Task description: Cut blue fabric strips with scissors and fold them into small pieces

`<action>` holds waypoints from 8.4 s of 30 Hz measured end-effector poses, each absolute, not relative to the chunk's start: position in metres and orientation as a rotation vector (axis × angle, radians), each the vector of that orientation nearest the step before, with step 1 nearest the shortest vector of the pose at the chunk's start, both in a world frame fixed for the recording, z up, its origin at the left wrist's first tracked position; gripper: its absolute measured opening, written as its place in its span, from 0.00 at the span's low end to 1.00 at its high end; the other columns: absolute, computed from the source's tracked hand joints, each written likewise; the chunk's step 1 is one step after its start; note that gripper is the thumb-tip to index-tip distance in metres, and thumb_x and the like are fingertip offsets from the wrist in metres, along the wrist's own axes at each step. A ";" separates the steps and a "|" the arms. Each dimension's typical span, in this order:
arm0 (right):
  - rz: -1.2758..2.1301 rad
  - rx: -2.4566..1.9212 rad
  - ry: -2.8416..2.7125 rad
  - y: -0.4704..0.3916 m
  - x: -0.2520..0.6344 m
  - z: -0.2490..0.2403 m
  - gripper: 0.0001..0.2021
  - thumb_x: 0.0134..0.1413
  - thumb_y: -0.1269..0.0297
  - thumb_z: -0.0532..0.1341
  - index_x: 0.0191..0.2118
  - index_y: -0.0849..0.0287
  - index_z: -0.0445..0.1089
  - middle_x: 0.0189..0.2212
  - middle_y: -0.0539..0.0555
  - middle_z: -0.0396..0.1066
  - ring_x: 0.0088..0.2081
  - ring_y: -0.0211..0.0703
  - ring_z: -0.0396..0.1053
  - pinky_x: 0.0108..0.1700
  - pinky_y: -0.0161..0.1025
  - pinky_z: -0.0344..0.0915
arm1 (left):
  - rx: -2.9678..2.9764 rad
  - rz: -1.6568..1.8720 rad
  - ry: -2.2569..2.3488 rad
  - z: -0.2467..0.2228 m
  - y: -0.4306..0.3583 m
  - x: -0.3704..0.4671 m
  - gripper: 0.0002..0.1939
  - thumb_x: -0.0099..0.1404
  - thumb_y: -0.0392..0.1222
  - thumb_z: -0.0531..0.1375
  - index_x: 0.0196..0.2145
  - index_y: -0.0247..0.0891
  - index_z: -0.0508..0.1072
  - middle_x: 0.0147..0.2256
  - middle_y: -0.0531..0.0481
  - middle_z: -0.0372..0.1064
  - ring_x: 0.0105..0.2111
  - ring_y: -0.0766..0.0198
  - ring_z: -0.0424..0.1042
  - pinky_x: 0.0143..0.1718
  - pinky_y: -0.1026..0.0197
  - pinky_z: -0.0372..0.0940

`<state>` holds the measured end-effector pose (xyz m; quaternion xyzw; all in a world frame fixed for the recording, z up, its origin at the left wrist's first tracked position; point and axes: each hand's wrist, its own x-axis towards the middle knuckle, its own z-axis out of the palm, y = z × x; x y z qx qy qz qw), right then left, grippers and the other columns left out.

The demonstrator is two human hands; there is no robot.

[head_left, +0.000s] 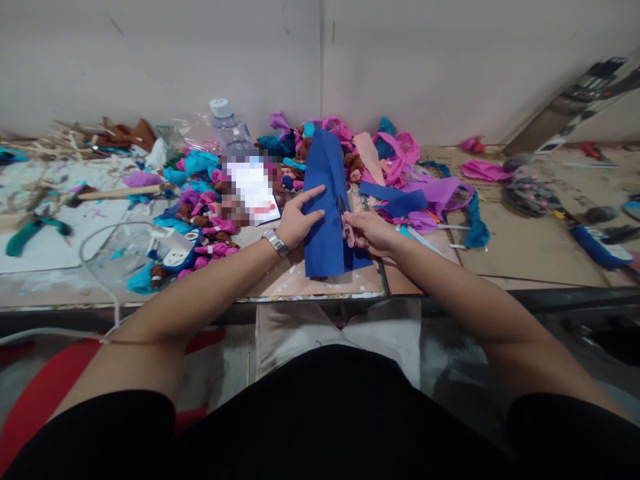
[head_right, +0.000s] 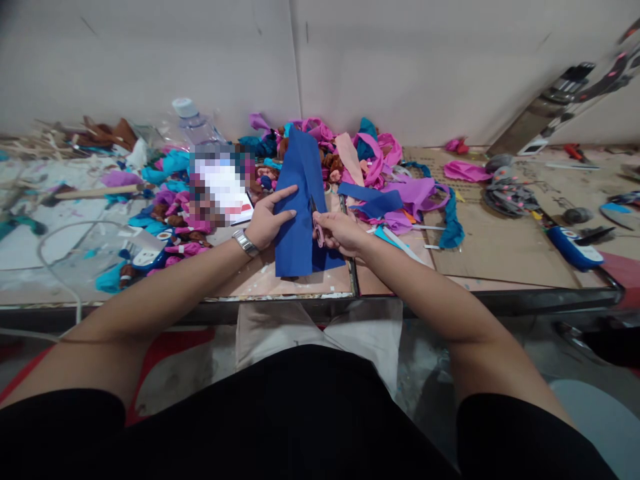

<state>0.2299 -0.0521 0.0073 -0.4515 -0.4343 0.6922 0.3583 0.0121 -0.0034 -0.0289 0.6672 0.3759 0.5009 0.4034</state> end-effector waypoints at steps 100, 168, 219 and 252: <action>1.739 -1.080 -1.156 -0.049 0.233 0.000 0.22 0.70 0.52 0.65 0.27 0.58 0.64 0.13 0.48 0.67 0.12 0.29 0.57 0.14 0.25 0.47 | 1.776 1.207 0.822 -0.021 -0.014 0.016 0.35 0.55 0.41 0.70 0.61 0.43 0.74 0.62 0.44 0.73 0.63 0.45 0.71 0.69 0.40 0.63; 1.796 -1.102 -1.086 -0.058 0.227 0.010 0.20 0.72 0.57 0.63 0.28 0.61 0.66 0.15 0.49 0.69 0.13 0.32 0.65 0.12 0.25 0.54 | 1.687 1.296 0.915 -0.025 -0.007 0.014 0.38 0.58 0.47 0.73 0.65 0.41 0.74 0.67 0.42 0.68 0.70 0.45 0.65 0.75 0.40 0.55; 1.768 -0.913 -1.060 -0.058 0.224 0.021 0.21 0.65 0.48 0.69 0.32 0.59 0.66 0.19 0.46 0.69 0.16 0.31 0.65 0.15 0.27 0.53 | 1.617 1.204 0.728 -0.013 -0.012 0.017 0.46 0.56 0.60 0.75 0.68 0.47 0.68 0.69 0.41 0.65 0.67 0.41 0.68 0.69 0.39 0.66; 1.836 -1.052 -1.248 -0.055 0.227 0.000 0.21 0.73 0.50 0.61 0.31 0.60 0.67 0.17 0.52 0.73 0.13 0.31 0.64 0.12 0.25 0.51 | 1.374 1.303 0.967 -0.019 -0.008 0.019 0.30 0.55 0.45 0.75 0.55 0.41 0.77 0.52 0.45 0.80 0.49 0.53 0.81 0.55 0.48 0.78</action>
